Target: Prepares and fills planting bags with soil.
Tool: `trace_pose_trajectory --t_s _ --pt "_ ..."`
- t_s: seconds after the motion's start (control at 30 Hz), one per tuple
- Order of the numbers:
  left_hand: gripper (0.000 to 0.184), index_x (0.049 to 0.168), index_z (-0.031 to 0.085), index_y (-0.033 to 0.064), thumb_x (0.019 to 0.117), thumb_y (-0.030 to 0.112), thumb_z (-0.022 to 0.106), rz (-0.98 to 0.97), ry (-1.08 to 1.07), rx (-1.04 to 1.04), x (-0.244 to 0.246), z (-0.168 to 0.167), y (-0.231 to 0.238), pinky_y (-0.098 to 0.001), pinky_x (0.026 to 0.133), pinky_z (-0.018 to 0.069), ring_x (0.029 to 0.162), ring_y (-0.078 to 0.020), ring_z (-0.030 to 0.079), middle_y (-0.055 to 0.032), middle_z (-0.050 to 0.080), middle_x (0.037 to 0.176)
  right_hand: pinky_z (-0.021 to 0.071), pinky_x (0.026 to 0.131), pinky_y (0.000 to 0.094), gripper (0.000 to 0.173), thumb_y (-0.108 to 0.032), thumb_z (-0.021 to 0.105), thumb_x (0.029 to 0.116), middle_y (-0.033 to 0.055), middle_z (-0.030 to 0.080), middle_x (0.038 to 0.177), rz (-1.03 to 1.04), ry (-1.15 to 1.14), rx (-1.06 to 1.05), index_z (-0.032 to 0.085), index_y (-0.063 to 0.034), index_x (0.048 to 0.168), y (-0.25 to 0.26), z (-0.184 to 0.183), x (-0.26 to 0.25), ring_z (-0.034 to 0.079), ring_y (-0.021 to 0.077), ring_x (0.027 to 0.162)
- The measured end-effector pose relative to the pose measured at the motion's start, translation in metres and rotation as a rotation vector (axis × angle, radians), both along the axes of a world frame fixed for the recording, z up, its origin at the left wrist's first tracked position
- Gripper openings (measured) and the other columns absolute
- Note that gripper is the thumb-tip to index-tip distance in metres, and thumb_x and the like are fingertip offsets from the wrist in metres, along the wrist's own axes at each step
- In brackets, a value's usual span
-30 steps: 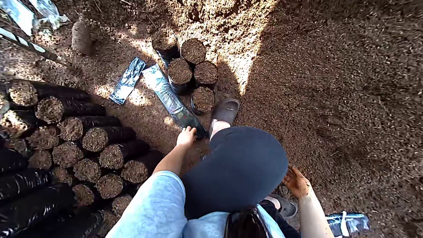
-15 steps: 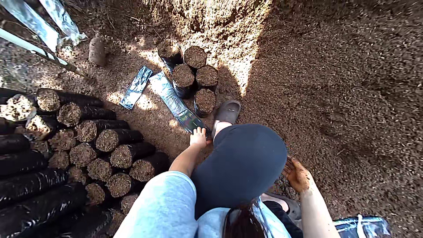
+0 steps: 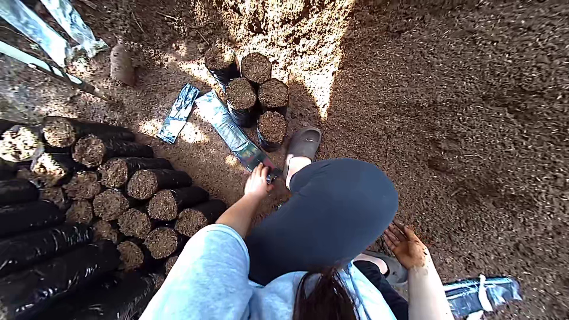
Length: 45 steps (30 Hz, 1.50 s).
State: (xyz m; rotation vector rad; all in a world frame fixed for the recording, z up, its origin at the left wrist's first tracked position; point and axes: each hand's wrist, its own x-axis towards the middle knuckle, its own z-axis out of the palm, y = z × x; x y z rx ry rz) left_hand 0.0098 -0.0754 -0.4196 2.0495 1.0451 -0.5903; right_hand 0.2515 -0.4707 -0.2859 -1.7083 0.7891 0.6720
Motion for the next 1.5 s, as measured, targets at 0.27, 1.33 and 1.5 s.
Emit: trace_pose_trajectory --t_s 0.27,1.33,1.5 --pt "0.037 0.143 0.056 0.0102 0.1064 0.01 0.049 -0.196 0.073 0.145 0.002 -0.02 -0.003 -0.0652 0.108 0.0416 0.145 -0.0444 0.04 -0.0216 0.051 0.149 0.0582 0.08 0.0333 0.038 -0.031 0.034 0.113 0.0091 0.068 0.12 0.092 -0.035 -0.032 0.051 -0.0086 0.139 0.0 0.011 0.0 0.071 0.0181 0.096" --pt "0.035 0.118 0.067 -0.0008 0.104 0.031 0.062 0.393 -0.149 0.005 -0.009 0.065 0.071 -0.0634 0.099 0.047 0.112 -0.0416 0.065 -0.025 0.069 0.114 0.0587 0.079 0.0321 0.036 -0.03 0.036 0.1126 0.0071 0.069 0.117 0.066 -0.109 0.108 0.05 -0.0087 0.138 0.011 0.019 0.016 0.071 0.0172 0.095" --pt "0.05 0.135 0.055 0.0015 0.0907 0.01 0.076 0.46 -0.213 -0.074 -0.012 0.082 0.084 -0.0562 0.096 0.0526 0.107 -0.0356 0.068 -0.0218 0.071 0.114 0.0596 0.079 0.032 0.035 -0.029 0.036 0.1128 0.0055 0.07 0.115 0.111 -0.195 0.162 0.051 -0.0084 0.137 0.023 0.04 0.023 0.072 0.0164 0.093"
